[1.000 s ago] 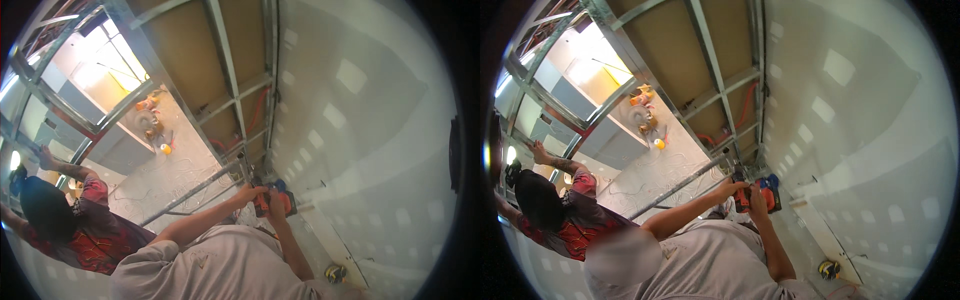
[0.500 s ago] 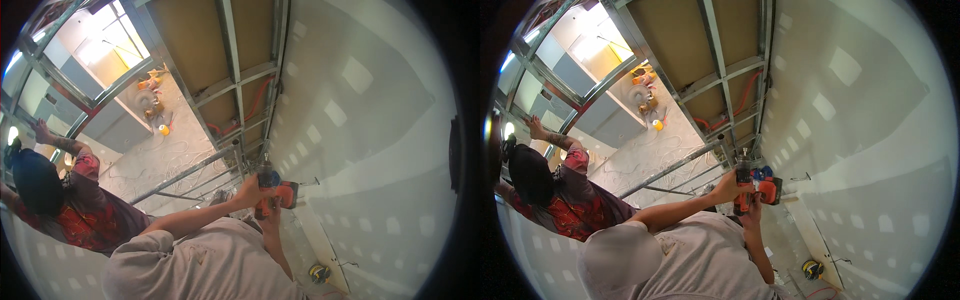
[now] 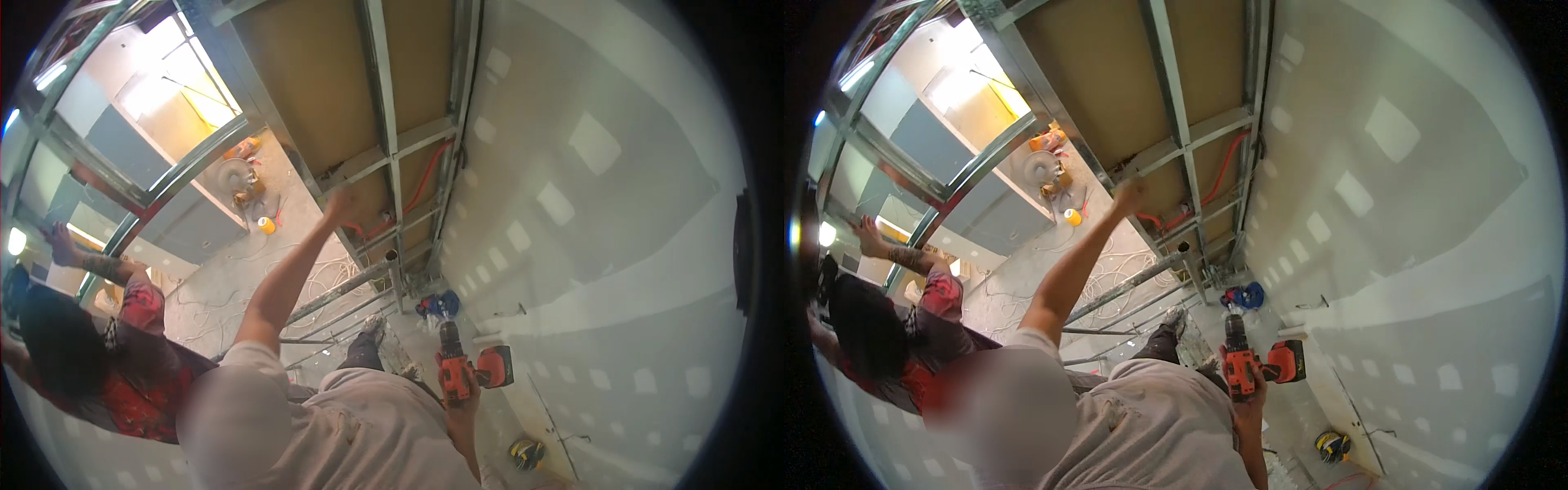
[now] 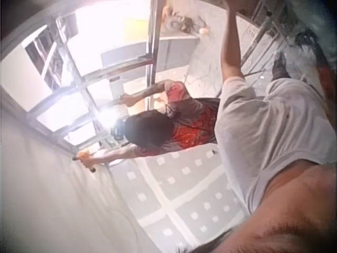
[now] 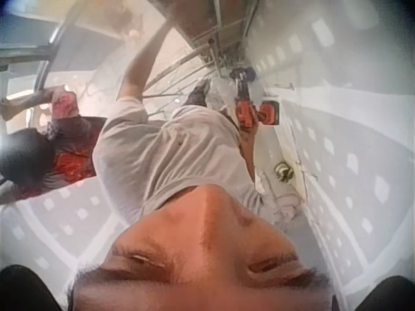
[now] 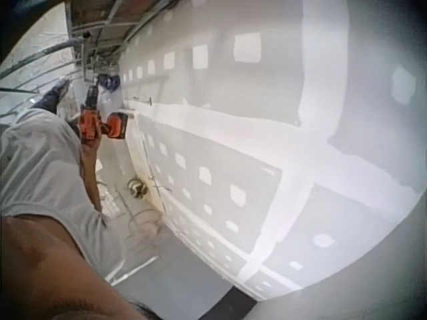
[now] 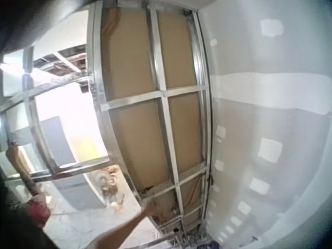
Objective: The person is installing drywall on a ceiling using a drill.
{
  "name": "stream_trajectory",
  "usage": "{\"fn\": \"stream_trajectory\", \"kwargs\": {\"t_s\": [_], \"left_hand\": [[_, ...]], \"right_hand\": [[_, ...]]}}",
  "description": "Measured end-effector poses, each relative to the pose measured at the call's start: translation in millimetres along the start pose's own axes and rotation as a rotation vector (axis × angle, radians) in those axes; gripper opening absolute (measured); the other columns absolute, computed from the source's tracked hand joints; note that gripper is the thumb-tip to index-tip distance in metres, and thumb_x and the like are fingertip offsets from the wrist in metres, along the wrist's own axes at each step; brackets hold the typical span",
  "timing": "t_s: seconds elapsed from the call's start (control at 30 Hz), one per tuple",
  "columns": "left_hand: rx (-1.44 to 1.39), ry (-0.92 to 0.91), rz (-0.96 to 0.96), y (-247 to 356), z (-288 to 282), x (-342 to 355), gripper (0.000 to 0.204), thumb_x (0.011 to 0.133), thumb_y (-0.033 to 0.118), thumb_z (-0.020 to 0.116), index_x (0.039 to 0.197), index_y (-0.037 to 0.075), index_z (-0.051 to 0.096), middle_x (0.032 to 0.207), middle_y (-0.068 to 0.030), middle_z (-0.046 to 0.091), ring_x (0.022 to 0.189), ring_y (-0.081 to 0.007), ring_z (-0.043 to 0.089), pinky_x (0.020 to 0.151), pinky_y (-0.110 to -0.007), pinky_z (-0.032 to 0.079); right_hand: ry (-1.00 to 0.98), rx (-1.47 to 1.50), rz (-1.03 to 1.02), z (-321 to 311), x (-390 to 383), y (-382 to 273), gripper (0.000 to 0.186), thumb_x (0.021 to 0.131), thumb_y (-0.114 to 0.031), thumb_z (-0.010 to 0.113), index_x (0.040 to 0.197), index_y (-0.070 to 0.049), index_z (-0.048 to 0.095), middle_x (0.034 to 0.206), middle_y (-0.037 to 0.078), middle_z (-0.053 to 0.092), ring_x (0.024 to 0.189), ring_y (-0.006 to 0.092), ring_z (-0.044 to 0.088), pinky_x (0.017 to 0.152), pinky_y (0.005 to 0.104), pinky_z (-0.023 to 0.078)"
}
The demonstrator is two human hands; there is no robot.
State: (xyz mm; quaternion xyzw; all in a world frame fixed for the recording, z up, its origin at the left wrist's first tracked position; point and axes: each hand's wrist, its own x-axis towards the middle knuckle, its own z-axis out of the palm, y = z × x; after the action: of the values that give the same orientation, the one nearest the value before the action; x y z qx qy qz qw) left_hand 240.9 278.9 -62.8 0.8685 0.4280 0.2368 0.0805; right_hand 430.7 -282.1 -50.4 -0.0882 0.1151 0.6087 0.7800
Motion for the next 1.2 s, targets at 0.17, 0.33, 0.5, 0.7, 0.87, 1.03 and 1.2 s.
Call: {"fn": "stream_trajectory", "kwargs": {"t_s": [0.17,0.33,0.5,0.7,0.87,1.03,1.2], "left_hand": [[0.187,0.285,0.114,-106.0,36.2,51.1,0.022,0.092,0.015,0.055,0.11,0.005,0.063,0.114,-0.0221,0.061,0.101,-0.043,0.063,0.082,-0.051,0.054],[0.237,0.005,0.049,-68.2,51.2,58.9,0.019,0.09,0.008,0.053,0.104,0.003,0.064,0.113,-0.0224,0.06,0.104,-0.0418,0.062,0.087,-0.05,0.053],[0.228,0.015,0.082,-69.8,27.8,52.4,0.024,0.08,0.004,0.059,0.103,0.003,0.063,0.112,-0.0216,0.062,0.104,-0.0407,0.064,0.087,-0.049,0.053],[0.259,0.015,0.093,-62.6,22.8,55.7,0.021,0.082,0.01,0.059,0.1,0.005,0.069,0.113,-0.0195,0.064,0.107,-0.041,0.064,0.088,-0.05,0.052],[0.129,-0.007,-0.112,-47.4,47.1,63.5,0.022,0.088,0.013,0.055,0.097,0.006,0.072,0.102,-0.0223,0.069,0.103,-0.0404,0.066,0.088,-0.05,0.052],[0.194,0.098,-0.132,-92.5,20.2,74.8,0.018,0.086,0.013,0.059,0.094,0.006,0.073,0.098,-0.0222,0.07,0.096,-0.0397,0.069,0.082,-0.049,0.054],[-0.291,0.293,-0.247,-5.3,-3.6,50.7,0.016,0.085,0.013,0.065,0.093,0.003,0.075,0.087,-0.0094,0.073,0.079,-0.0176,0.069,0.072,-0.032,0.053]], "right_hand": [[0.18,-0.02,-0.038,8.7,-21.6,6.2,0.038,0.095,-0.019,0.065,0.127,-0.002,0.053,0.149,0.028,0.036,0.143,0.0431,0.033,0.108,0.0502,0.049],[0.231,-0.091,-0.154,-12.8,-52.2,4.8,0.04,0.094,-0.02,0.067,0.129,-0.007,0.053,0.149,0.029,0.036,0.141,0.0423,0.037,0.108,0.0489,0.049],[0.236,-0.127,-0.158,-15.0,-60.9,1.4,0.043,0.093,-0.021,0.068,0.131,-0.007,0.054,0.15,0.028,0.036,0.142,0.0431,0.036,0.107,0.0482,0.05],[0.209,-0.084,-0.165,-21.9,-80.6,-9.5,0.041,0.094,-0.02,0.066,0.13,-0.004,0.054,0.147,0.028,0.04,0.142,0.0449,0.035,0.11,0.0509,0.046],[0.349,-0.067,-0.209,-22.4,-109.7,-17.9,0.042,0.091,-0.015,0.069,0.13,-0.006,0.054,0.143,0.03,0.045,0.135,0.0473,0.044,0.105,0.0555,0.05],[0.337,-0.195,-0.156,-7.1,-113.0,-18.6,0.044,0.092,-0.017,0.068,0.13,-0.008,0.049,0.142,0.027,0.047,0.13,0.0445,0.051,0.104,0.056,0.051],[0.308,-0.404,-0.08,12.5,-90.0,-20.1,0.042,0.09,-0.013,0.068,0.126,-0.011,0.046,0.121,0.026,0.061,0.103,0.0374,0.069,0.09,0.0494,0.06]]}}
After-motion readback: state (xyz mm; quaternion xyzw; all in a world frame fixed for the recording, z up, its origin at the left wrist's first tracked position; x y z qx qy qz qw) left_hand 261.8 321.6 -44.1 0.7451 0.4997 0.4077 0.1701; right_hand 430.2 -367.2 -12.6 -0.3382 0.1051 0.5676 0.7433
